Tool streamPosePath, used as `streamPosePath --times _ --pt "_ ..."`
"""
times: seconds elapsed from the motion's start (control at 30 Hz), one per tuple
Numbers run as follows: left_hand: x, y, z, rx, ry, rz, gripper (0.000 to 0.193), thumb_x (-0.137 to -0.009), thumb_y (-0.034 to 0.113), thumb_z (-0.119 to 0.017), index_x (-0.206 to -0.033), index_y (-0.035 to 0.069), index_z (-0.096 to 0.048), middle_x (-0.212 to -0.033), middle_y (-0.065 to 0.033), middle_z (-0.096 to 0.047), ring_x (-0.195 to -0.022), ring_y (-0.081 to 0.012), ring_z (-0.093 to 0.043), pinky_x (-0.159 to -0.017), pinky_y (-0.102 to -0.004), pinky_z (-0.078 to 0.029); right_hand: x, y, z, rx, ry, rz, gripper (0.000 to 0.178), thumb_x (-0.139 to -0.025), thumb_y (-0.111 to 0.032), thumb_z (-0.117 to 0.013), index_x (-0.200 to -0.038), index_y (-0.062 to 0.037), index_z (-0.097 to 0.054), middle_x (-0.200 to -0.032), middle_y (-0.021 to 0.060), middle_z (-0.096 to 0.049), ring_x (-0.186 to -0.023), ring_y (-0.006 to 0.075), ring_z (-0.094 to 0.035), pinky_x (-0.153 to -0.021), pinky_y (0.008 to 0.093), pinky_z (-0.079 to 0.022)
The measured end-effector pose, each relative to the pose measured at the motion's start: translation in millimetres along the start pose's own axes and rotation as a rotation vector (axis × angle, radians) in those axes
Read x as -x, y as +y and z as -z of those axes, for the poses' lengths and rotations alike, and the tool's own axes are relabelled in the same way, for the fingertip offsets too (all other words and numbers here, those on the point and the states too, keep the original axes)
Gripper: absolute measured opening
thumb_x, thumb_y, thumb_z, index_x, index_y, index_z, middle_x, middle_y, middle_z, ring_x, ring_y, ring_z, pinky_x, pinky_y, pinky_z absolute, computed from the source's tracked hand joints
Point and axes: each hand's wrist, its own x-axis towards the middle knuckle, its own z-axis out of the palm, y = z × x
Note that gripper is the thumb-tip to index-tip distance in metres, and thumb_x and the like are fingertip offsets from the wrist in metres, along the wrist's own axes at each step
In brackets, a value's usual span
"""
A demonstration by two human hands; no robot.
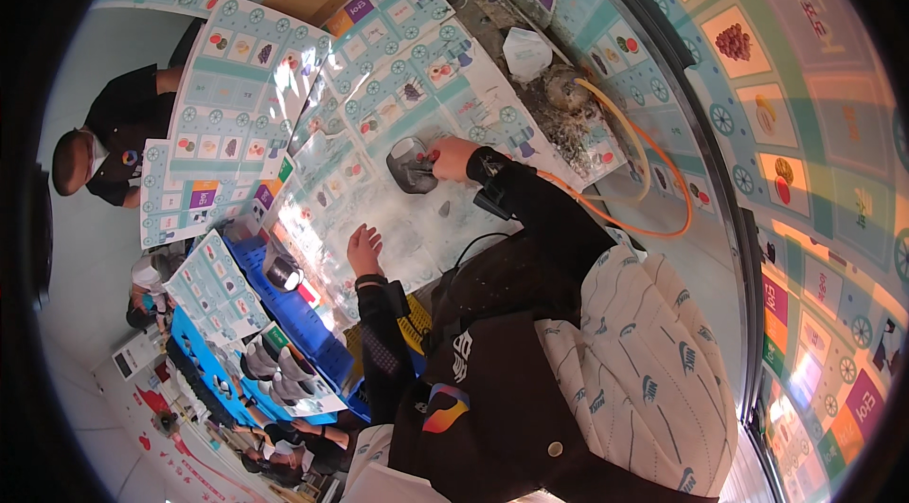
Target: The person is applying adhesive or treatment to black shoe components using a small brush-like tool at a workstation in a shoe factory.
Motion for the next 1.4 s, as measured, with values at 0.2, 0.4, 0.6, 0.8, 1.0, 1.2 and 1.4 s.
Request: streamPosePath --times 0.2,0.4,0.6,0.8,1.0,1.2,1.4 --pt "3.2 -2.4 -0.8 0.007 0.005 0.006 0.033 -0.107 0.025 -0.060 -0.132 0.004 -0.066 -0.113 -0.0107 -0.074 -0.094 -0.0192 -0.071 -0.081 -0.0329 -0.057 1.9 -5.3 2.1 0.031 0.031 -0.023 0.054 -0.079 -0.012 -0.068 -0.132 -0.0033 -0.069 -0.100 0.0175 -0.076 -0.090 0.0304 -0.072 -0.079 0.0394 -0.055" --pt "5.1 -2.2 -2.0 0.009 0.003 0.018 0.033 -0.107 0.025 -0.060 -0.132 0.004 -0.066 -0.114 -0.0107 -0.075 -0.094 -0.0191 -0.071 -0.081 -0.0330 -0.057 5.4 -14.2 6.0 0.122 -0.092 -0.045 0.053 -0.079 -0.012 -0.067 -0.132 -0.0040 -0.070 -0.102 0.0185 -0.076 -0.093 0.0321 -0.072 -0.082 0.0410 -0.055" --pt "6.7 -4.6 -1.8 0.010 0.000 0.019 0.032 -0.107 0.025 -0.060 -0.131 0.005 -0.066 -0.114 -0.0106 -0.075 -0.094 -0.0188 -0.071 -0.081 -0.0329 -0.057 8.4 -15.8 4.0 -0.016 0.058 -0.004 0.048 -0.078 -0.013 -0.067 -0.125 -0.0047 -0.072 -0.107 0.0212 -0.075 -0.099 0.0387 -0.071 -0.086 0.0447 -0.055" --pt "6.4 -6.6 -0.3 -0.007 -0.016 0.046 0.035 -0.108 0.027 -0.059 -0.136 0.006 -0.063 -0.118 -0.0105 -0.074 -0.097 -0.0188 -0.070 -0.083 -0.0328 -0.056 8.7 -15.2 -1.2 0.189 -0.006 0.049 0.035 -0.078 -0.017 -0.064 -0.109 -0.0049 -0.076 -0.105 0.0246 -0.074 -0.102 0.0435 -0.069 -0.090 0.0496 -0.054" --pt "7.4 -10.0 1.9 -0.001 -0.011 0.040 0.034 -0.107 0.027 -0.060 -0.134 0.006 -0.065 -0.116 -0.0100 -0.075 -0.095 -0.0182 -0.070 -0.081 -0.0326 -0.057 9.2 -17.0 0.3 0.049 0.102 0.034 0.047 -0.082 -0.016 -0.065 -0.128 -0.0073 -0.072 -0.106 0.0214 -0.076 -0.100 0.0377 -0.071 -0.089 0.0436 -0.055" --pt "6.8 -10.7 0.6 0.010 -0.001 0.036 0.031 -0.108 0.026 -0.060 -0.130 0.006 -0.067 -0.113 -0.0086 -0.076 -0.091 -0.0162 -0.070 -0.078 -0.0314 -0.056 11.0 -18.1 3.8 0.146 0.003 0.002 0.047 -0.084 -0.017 -0.064 -0.129 -0.0074 -0.071 -0.110 0.0205 -0.075 -0.101 0.0371 -0.071 -0.089 0.0437 -0.056" --pt "8.0 -10.2 0.1 0.007 -0.011 0.041 0.032 -0.107 0.027 -0.061 -0.131 0.007 -0.067 -0.114 -0.0090 -0.075 -0.093 -0.0171 -0.070 -0.080 -0.0318 -0.056 10.5 -17.4 4.7 0.163 -0.032 0.014 0.050 -0.082 -0.017 -0.065 -0.131 -0.0079 -0.071 -0.112 0.0214 -0.075 -0.101 0.0385 -0.071 -0.088 0.0441 -0.056"
